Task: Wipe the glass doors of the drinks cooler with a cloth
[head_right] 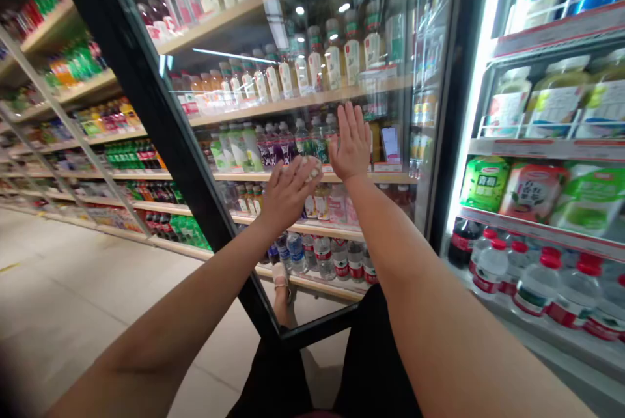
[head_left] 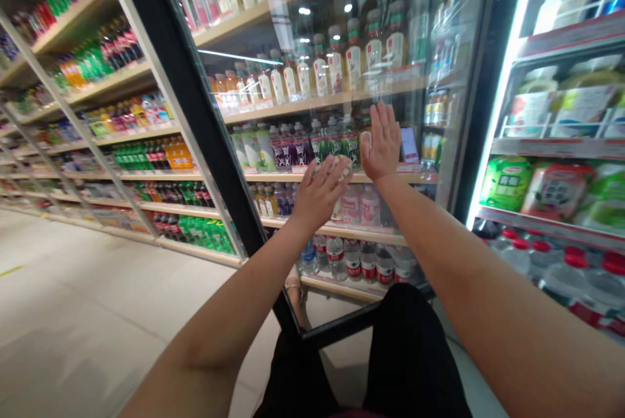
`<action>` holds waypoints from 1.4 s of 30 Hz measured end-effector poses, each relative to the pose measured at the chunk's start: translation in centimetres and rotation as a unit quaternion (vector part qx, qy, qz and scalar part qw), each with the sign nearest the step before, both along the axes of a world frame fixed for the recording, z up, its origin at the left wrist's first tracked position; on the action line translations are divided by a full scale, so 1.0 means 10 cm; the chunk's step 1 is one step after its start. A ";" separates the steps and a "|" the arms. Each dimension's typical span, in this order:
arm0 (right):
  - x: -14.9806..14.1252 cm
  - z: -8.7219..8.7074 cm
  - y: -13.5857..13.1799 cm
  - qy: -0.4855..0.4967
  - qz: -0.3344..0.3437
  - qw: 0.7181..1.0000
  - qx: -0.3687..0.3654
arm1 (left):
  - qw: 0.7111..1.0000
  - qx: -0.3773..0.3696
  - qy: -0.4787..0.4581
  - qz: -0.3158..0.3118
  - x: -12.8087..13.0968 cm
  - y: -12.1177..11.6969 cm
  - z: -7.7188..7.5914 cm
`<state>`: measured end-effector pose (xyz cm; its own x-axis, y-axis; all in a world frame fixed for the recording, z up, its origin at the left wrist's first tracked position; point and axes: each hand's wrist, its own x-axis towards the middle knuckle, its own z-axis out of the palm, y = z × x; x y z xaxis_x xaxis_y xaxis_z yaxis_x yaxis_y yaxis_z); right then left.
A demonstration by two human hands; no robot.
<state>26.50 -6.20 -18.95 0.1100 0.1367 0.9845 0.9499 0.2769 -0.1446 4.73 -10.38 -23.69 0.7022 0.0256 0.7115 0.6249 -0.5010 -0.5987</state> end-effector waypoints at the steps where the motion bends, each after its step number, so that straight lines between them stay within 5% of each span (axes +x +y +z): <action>1: 0.00 0.00 0.00 -0.001 0.000 1.000 0.000 | 0.999 -0.005 -0.031 0.003 -0.01 0.00 0.04; 4: 0.01 0.00 0.01 -0.002 0.000 1.000 -0.003 | 0.998 -0.024 -0.060 0.001 -0.04 -0.02 0.00; 8: 0.02 -0.02 0.04 -0.005 -0.003 1.000 0.007 | 0.998 -0.016 0.054 -0.017 -0.10 -0.05 -0.19; 15: 0.00 -0.01 0.04 -0.003 -0.005 1.000 0.021 | 0.995 -0.005 -0.103 0.010 -0.16 0.00 0.10; 22: -0.01 0.00 0.00 0.004 -0.008 1.000 0.010 | 0.995 -0.016 0.091 -0.028 -0.19 -0.07 -0.37; 29: -0.01 0.00 -0.01 0.003 -0.012 1.000 -0.001 | 0.997 0.011 -0.073 -0.002 -0.31 -0.05 -0.02; 35: -0.01 0.00 -0.01 0.006 -0.009 1.000 0.001 | 0.998 -0.002 0.049 -0.042 -0.42 -0.10 -0.40; 42: -0.02 0.00 -0.01 0.015 0.016 1.000 -0.006 | 0.996 0.002 -0.087 0.004 -0.54 -0.04 -0.02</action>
<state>26.33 -6.31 -18.93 0.1341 0.1519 0.9792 0.9357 0.3059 -0.1756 -0.67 -10.81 -23.87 0.5675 0.0270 0.8230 0.7238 -0.4928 -0.4829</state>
